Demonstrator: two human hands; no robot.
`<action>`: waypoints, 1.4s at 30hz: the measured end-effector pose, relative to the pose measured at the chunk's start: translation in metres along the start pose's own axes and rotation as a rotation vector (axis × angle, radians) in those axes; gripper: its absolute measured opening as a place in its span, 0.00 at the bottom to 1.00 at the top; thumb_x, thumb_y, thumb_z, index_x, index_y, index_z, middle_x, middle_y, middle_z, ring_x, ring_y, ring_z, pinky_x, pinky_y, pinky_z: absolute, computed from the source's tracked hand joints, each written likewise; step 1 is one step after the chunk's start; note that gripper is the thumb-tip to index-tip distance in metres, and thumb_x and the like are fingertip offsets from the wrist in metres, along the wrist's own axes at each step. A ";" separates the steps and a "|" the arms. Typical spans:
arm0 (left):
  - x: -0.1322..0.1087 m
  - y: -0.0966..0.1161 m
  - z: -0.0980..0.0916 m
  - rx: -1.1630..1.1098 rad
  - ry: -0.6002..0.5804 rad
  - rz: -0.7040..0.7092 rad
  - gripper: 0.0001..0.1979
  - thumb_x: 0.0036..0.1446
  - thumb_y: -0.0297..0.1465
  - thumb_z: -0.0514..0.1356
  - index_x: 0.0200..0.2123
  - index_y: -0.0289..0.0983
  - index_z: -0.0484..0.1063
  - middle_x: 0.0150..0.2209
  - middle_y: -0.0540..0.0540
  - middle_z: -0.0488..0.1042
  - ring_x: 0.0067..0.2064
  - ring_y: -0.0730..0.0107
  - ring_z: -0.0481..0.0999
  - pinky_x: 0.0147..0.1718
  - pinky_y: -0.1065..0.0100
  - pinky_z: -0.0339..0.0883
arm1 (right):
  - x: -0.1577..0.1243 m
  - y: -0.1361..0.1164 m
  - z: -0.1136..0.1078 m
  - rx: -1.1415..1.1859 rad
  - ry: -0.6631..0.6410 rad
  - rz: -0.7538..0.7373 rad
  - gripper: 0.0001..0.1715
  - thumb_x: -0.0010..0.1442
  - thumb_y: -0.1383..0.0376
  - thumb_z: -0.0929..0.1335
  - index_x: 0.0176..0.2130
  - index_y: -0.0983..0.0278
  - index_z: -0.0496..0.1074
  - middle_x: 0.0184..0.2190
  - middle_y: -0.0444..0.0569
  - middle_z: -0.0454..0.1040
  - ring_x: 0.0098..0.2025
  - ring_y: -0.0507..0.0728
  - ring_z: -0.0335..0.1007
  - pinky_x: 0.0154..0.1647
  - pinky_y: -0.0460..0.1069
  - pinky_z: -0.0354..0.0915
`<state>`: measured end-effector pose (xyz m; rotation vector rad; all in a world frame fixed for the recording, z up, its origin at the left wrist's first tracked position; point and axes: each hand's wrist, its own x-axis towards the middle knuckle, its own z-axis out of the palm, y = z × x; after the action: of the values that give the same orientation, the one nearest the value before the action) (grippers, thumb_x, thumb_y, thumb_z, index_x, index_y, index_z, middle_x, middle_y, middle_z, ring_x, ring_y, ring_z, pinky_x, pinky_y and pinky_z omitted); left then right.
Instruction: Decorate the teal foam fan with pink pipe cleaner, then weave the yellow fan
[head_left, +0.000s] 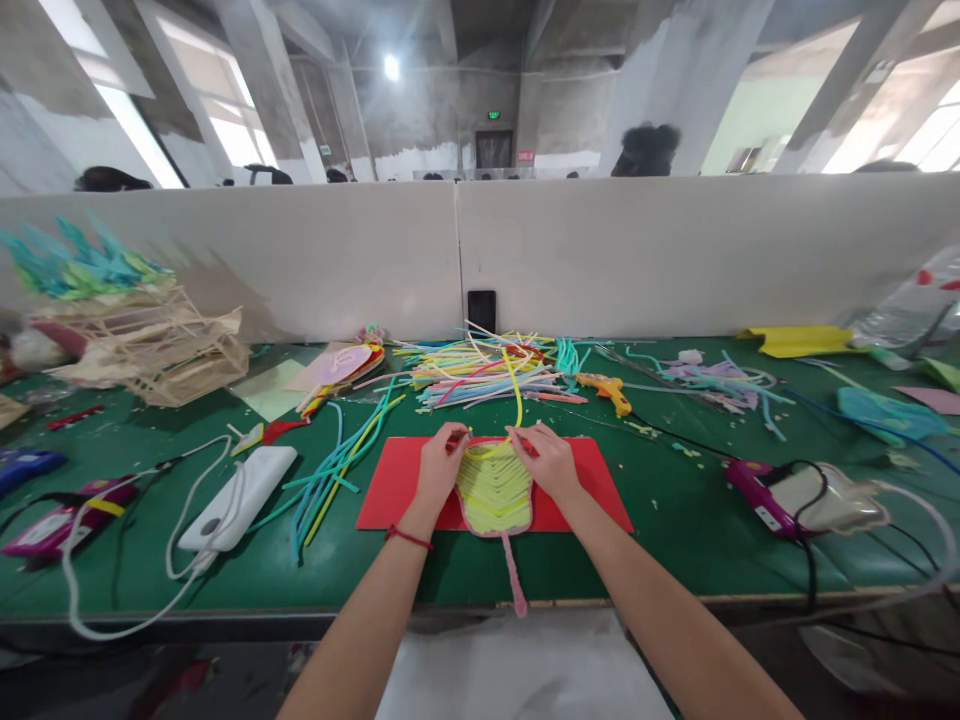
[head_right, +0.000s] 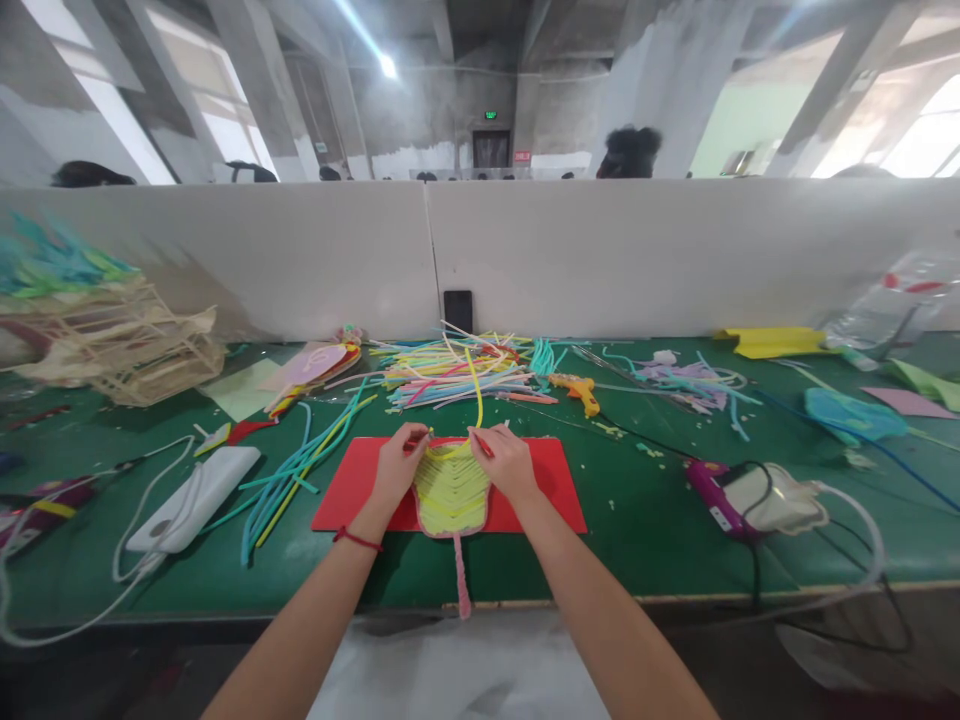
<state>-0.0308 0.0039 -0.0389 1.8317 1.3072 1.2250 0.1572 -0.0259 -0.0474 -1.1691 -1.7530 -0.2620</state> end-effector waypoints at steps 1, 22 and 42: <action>0.000 0.000 0.000 -0.006 -0.013 0.002 0.05 0.55 0.30 0.55 0.34 0.38 0.69 0.33 0.49 0.76 0.35 0.70 0.75 0.35 0.70 0.68 | 0.000 0.000 0.000 0.002 -0.007 -0.007 0.09 0.61 0.67 0.64 0.37 0.63 0.74 0.29 0.48 0.79 0.31 0.53 0.72 0.36 0.48 0.69; -0.008 0.003 0.008 0.331 -0.005 -0.217 0.07 0.61 0.30 0.47 0.38 0.37 0.63 0.29 0.44 0.72 0.30 0.63 0.73 0.26 0.68 0.61 | -0.002 0.000 0.008 0.008 -0.307 0.094 0.15 0.63 0.67 0.60 0.46 0.62 0.71 0.35 0.51 0.77 0.38 0.58 0.72 0.37 0.51 0.70; 0.055 -0.012 0.031 0.377 -0.174 -0.218 0.07 0.62 0.26 0.46 0.38 0.38 0.62 0.31 0.44 0.73 0.32 0.65 0.73 0.27 0.70 0.58 | 0.039 0.045 0.018 -0.208 -0.273 0.125 0.18 0.64 0.63 0.59 0.48 0.64 0.72 0.31 0.53 0.73 0.37 0.61 0.69 0.40 0.57 0.65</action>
<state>-0.0022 0.0615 -0.0423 1.9323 1.6697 0.7232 0.1798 0.0318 -0.0395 -1.5179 -1.9115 -0.2217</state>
